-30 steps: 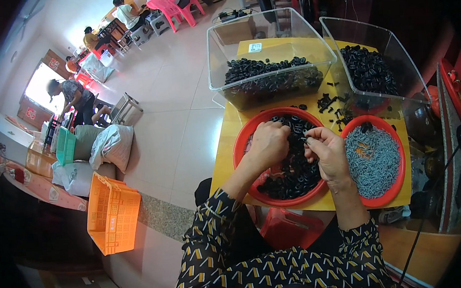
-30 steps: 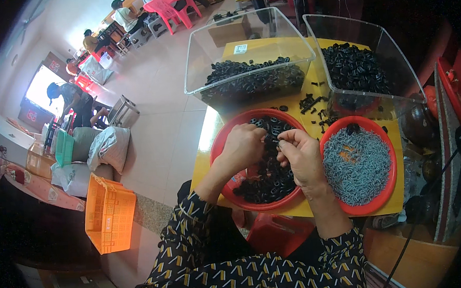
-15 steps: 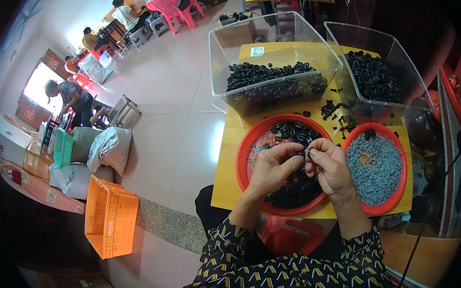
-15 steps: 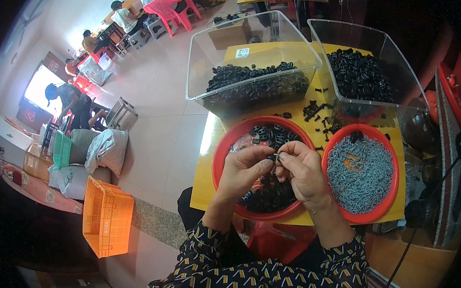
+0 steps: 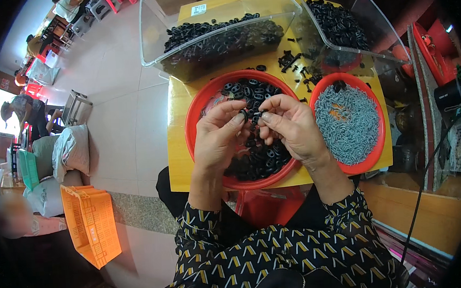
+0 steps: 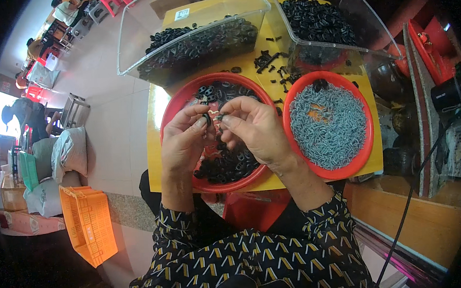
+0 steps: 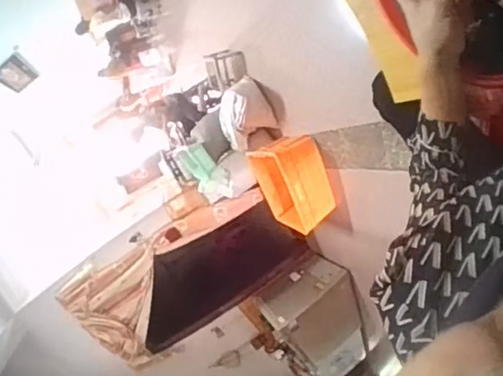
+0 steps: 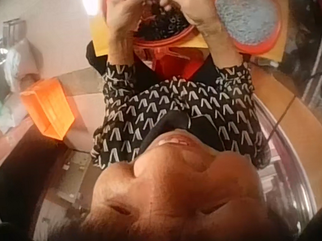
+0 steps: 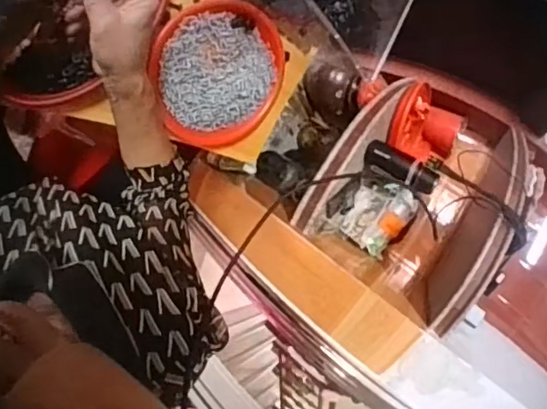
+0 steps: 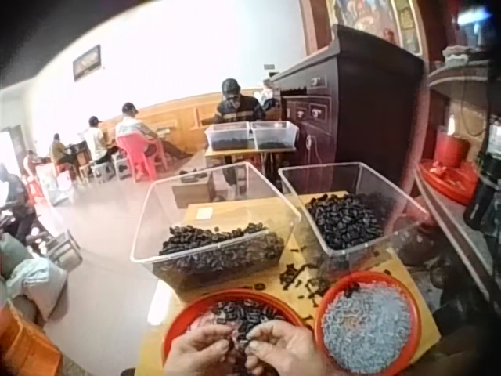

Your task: The person sits at a table and repeatedly picks up black plastic lock bodies and metal keys. They insert the keys into the lock bodies, test the fit, and place the assembled units into a red tray. The process is repetitive and involves handling small hardware components by hand.

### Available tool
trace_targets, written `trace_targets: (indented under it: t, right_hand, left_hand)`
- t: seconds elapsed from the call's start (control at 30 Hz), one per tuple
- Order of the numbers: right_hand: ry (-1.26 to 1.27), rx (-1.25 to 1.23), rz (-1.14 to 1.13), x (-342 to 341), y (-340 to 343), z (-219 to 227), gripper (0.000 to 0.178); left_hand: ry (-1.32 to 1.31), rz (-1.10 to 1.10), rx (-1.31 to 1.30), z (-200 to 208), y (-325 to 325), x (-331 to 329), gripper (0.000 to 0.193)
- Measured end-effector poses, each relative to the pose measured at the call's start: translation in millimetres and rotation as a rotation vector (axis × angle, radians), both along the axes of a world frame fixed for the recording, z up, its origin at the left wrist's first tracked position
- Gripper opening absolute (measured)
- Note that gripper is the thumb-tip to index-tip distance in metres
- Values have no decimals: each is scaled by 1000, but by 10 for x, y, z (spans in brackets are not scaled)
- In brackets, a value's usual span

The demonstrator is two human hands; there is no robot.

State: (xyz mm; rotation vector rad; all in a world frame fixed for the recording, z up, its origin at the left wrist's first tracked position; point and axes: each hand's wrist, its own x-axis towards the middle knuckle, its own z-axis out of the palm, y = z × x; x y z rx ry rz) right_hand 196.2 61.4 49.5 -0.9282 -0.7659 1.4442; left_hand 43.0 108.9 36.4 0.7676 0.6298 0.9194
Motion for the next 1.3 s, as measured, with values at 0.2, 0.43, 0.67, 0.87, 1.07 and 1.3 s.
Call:
trace_targets:
  t: [0.2,0.43,0.67,0.87,1.07,1.3]
  right_hand:
    - [7,-6,10,-21,3,8,10]
    - [-96,-18,-8,-2,21,-66,10]
    - [-44,-12,18,-32,-19,27,10]
    - [39,9,14,-44,-8,61,14]
    - [80,5,-52,-14,12,7,12]
    - [-61,-19,-34,-11,-4,-15,11]
  left_hand:
    - [-13,-60,40,1,-5,-27,27]
    - [19,-56,149,-45,17,-40,28]
    - [-1,-75,143,-24,10,-35,29]
    - [9,-47,180,-71,18,-42,28]
    - [9,-72,188,-54,15,-32,27]
    - [-42,-77,157,-74,23,-58,28]
